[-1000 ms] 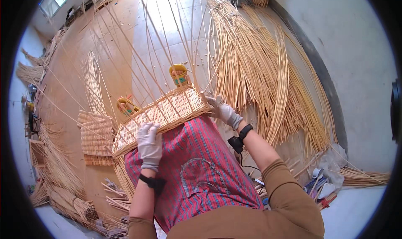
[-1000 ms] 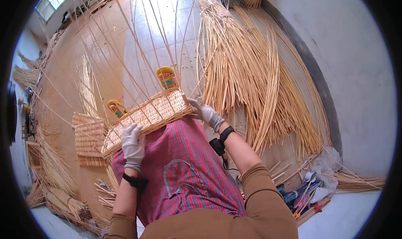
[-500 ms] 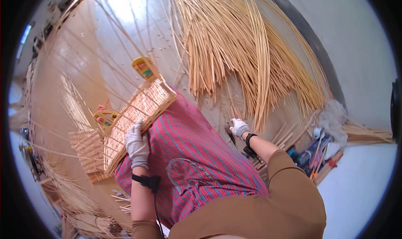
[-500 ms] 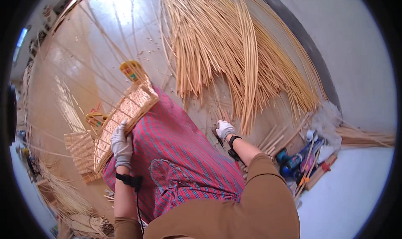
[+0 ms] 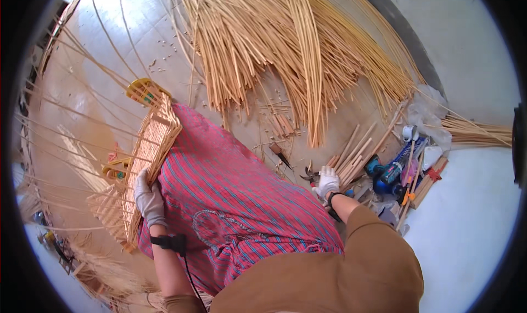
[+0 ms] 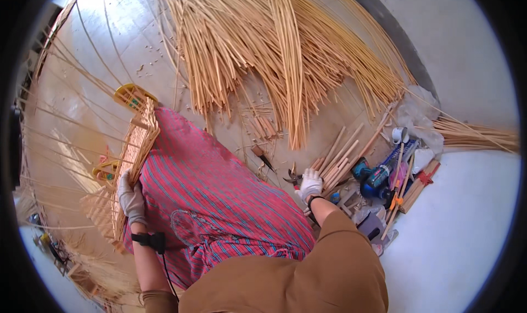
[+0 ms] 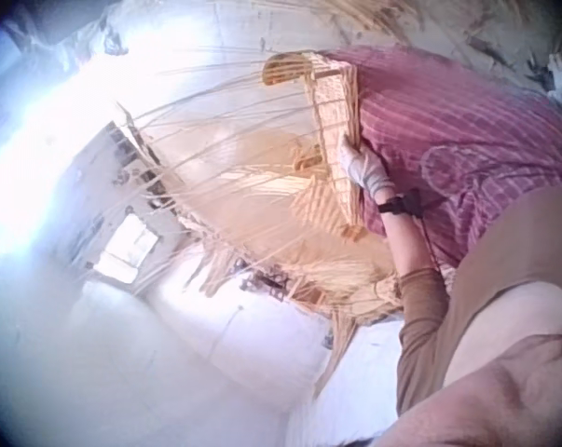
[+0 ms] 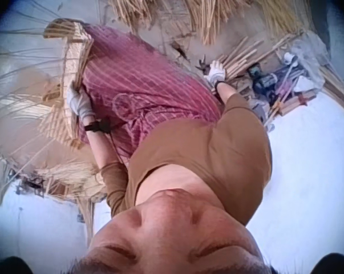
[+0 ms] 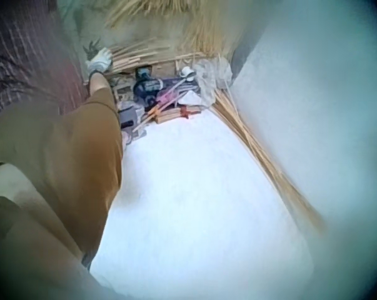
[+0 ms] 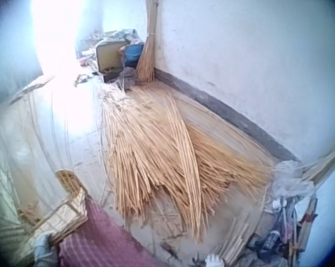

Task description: The person is weaving a wicker basket while sitting on the floor using their hands and pliers.

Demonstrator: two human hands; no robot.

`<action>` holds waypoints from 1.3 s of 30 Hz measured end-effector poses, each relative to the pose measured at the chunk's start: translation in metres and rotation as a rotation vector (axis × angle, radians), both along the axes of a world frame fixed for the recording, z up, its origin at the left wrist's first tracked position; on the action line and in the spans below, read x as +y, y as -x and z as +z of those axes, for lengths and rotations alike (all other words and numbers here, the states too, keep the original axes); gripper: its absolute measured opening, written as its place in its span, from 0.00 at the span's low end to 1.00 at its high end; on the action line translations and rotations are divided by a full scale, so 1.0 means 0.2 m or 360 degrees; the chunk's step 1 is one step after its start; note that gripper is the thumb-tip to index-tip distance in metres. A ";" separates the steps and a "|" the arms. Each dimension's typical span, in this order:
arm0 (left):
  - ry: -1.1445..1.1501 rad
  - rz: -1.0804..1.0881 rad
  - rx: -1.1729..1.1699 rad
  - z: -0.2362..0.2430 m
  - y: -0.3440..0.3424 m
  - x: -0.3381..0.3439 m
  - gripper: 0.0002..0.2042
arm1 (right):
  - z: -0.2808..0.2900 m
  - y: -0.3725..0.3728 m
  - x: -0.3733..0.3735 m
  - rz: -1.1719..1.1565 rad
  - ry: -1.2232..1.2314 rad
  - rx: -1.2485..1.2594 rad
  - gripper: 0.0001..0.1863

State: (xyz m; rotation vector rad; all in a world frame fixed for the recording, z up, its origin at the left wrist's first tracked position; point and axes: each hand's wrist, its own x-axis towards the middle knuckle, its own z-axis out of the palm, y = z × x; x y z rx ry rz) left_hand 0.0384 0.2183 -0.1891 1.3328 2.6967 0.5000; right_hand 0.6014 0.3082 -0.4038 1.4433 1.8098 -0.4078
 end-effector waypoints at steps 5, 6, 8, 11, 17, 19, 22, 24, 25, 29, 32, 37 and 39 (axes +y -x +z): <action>0.0102 0.0139 -0.0039 0.04 0.02 -0.06 0.21 | -0.16 0.03 -0.06 -0.0024 0.0163 -0.0246 0.68; 0.0003 0.0111 -0.0087 0.05 0.02 -0.08 0.21 | -0.20 0.06 -0.06 -0.0166 0.0093 -0.0273 0.69; -0.0097 0.0173 -0.0202 0.07 0.03 -0.11 0.22 | -0.28 0.10 -0.06 -0.0274 0.0079 -0.0453 0.52; -0.0204 0.0230 -0.0295 0.13 0.04 -0.14 0.22 | -0.32 0.11 -0.07 -0.0286 0.0034 -0.0477 0.40; -0.0309 0.0122 -0.0321 0.43 -0.04 -0.15 0.24 | -0.11 0.02 0.01 -0.0417 0.0389 0.0272 0.45; -0.0297 0.0145 -0.0424 0.51 -0.11 -0.15 0.26 | 0.07 0.05 0.09 -0.0613 0.0693 0.0463 0.35; -0.0220 0.0010 -0.0280 0.56 -0.23 -0.14 0.24 | 0.45 0.23 0.31 -0.0426 0.0660 0.1111 0.32; -0.0198 0.0018 -0.0240 0.54 -0.28 -0.12 0.23 | 0.75 0.45 0.43 -0.0313 0.0136 0.1822 0.36; -0.0250 0.0063 -0.0265 0.52 -0.29 -0.11 0.24 | 0.89 0.59 0.47 0.0031 -0.0339 0.2065 0.41; -0.0295 0.0066 -0.0229 0.49 -0.28 -0.09 0.25 | 1.29 1.08 0.48 0.0267 -0.0686 0.2212 0.48; -0.0286 0.0052 -0.0221 0.50 -0.26 -0.08 0.25 | 1.38 1.27 0.40 0.0366 -0.0757 0.2022 0.51; -0.0291 0.0050 -0.0245 0.50 -0.25 -0.07 0.25 | 1.33 1.32 0.37 0.0365 -0.0800 0.1923 0.52; -0.0443 0.0142 -0.0473 0.50 -0.25 -0.06 0.25 | 1.30 1.33 0.38 0.0366 -0.0829 0.1856 0.52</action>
